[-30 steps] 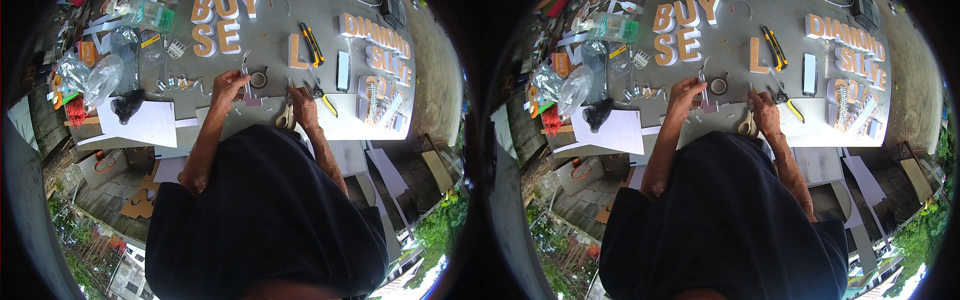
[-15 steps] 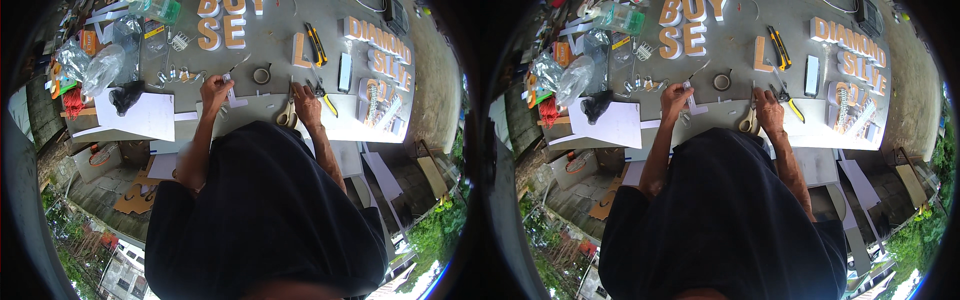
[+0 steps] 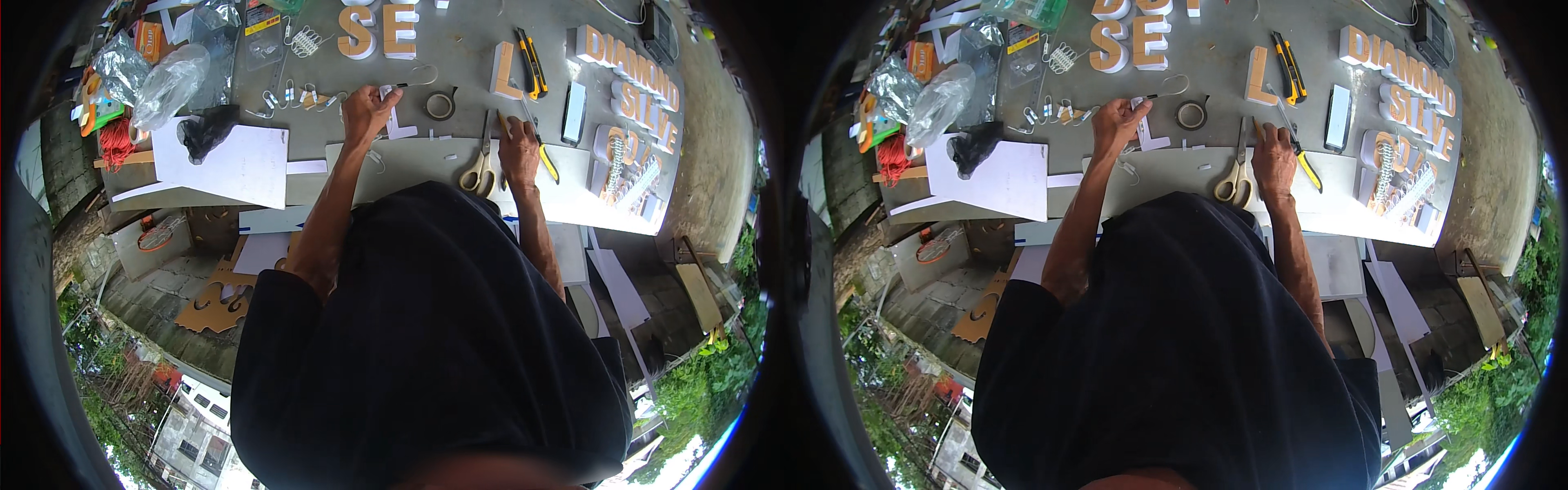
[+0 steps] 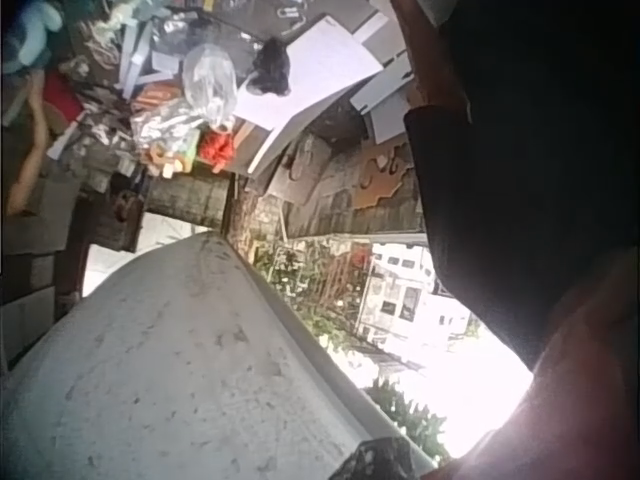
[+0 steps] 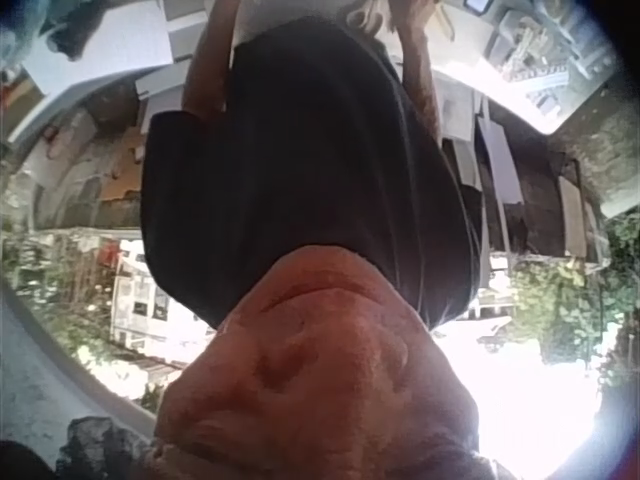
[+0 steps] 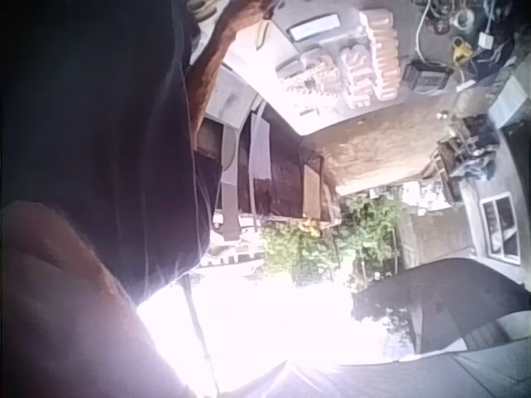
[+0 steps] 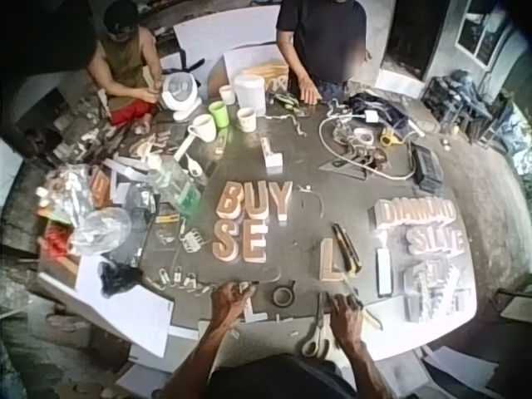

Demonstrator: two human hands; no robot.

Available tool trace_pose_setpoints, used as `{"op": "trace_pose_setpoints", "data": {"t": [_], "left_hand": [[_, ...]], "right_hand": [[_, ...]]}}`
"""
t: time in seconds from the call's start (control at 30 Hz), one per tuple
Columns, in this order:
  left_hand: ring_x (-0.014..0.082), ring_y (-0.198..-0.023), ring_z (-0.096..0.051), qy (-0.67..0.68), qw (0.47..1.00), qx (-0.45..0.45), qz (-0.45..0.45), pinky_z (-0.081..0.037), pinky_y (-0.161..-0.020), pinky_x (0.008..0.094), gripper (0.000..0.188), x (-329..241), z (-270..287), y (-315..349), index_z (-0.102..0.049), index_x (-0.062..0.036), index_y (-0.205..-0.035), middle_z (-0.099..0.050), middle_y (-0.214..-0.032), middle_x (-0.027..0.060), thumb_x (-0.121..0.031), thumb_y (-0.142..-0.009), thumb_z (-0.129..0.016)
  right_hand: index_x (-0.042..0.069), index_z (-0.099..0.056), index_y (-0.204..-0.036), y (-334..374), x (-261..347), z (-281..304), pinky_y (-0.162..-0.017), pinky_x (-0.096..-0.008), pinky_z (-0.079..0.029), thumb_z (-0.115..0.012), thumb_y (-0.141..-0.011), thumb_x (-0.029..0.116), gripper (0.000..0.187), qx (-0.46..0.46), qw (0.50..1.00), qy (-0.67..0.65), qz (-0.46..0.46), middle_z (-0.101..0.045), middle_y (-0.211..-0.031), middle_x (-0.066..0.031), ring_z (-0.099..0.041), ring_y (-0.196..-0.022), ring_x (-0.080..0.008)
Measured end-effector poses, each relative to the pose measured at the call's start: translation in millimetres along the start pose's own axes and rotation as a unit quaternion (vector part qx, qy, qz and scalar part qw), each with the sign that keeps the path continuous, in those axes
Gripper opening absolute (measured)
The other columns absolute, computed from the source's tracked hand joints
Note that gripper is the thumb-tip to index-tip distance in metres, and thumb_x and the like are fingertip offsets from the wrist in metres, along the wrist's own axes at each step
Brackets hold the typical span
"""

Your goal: Assembling and wiring components for an LED sign.

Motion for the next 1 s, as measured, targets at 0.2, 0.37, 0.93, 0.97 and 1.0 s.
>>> {"op": "trace_pose_setpoints", "data": {"t": [0.2, 0.37, 0.93, 0.97, 1.0], "left_hand": [[0.0305, -0.083, -0.072, -0.086, 0.981, -0.095, -0.144, -0.056, -0.077, 0.0375, 0.028, 18, 32, 29, -0.071, -0.0006, -0.104, -0.074, -0.092, 0.0148, -0.022, -0.086, -0.077], [0.0306, -0.105, -0.065, -0.190, 0.968, 0.006, -0.163, -0.052, -0.090, 0.0428, 0.037, 31, 48, 68, -0.068, -0.0067, -0.116, -0.070, -0.111, 0.0128, -0.006, -0.079, -0.077], [0.0313, -0.082, -0.069, -0.141, 0.944, 0.022, -0.298, -0.053, -0.073, 0.0407, 0.016, 67, 45, 61, -0.070, -0.0063, -0.103, -0.070, -0.090, 0.0143, -0.007, -0.087, -0.071], [0.0317, -0.081, -0.069, -0.143, 0.941, 0.036, -0.306, -0.053, -0.073, 0.0406, 0.018, 67, 47, 60, -0.070, -0.0060, -0.104, -0.071, -0.090, 0.0140, -0.006, -0.087, -0.071], [0.0320, -0.081, -0.069, -0.145, 0.937, 0.049, -0.315, -0.053, -0.073, 0.0405, 0.019, 66, 48, 59, -0.070, -0.0058, -0.105, -0.071, -0.091, 0.0137, -0.005, -0.086, -0.071]], "right_hand": [[0.003, -0.069, -0.104, 16, 32, 26, -0.072, -0.0377, -0.057, -0.066, -0.091, 0.010, 0.016, 0.046, 0.972, -0.228, -0.032, -0.071, -0.091, -0.0165, -0.072, -0.079, -0.0294], [0.001, -0.073, -0.104, 39, 62, 19, -0.068, -0.0315, -0.056, -0.067, -0.092, 0.020, 0.023, 0.206, 0.917, -0.324, -0.114, -0.074, -0.082, -0.0106, -0.072, -0.068, -0.0171], [0.004, -0.073, -0.100, 75, 134, -56, -0.068, -0.0357, -0.056, -0.069, -0.090, 0.018, 0.018, 0.200, 0.917, -0.341, -0.048, -0.073, -0.084, -0.0109, -0.072, -0.071, -0.0231], [0.004, -0.072, -0.102, 75, 142, -59, -0.068, -0.0349, -0.056, -0.071, -0.089, 0.018, 0.019, 0.171, 0.937, -0.303, -0.016, -0.072, -0.088, -0.0108, -0.071, -0.071, -0.0225], [0.004, -0.072, -0.105, 76, 149, -62, -0.068, -0.0341, -0.055, -0.074, -0.088, 0.018, 0.022, 0.141, 0.954, -0.264, 0.016, -0.071, -0.091, -0.0108, -0.069, -0.071, -0.0220]]}}
Point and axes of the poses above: each hand's wrist, its own y-axis away from the middle knuckle, its own z-axis out of the back of the hand, x = y × z, the point moved 2 cm from there along -y, towards the middle knuckle
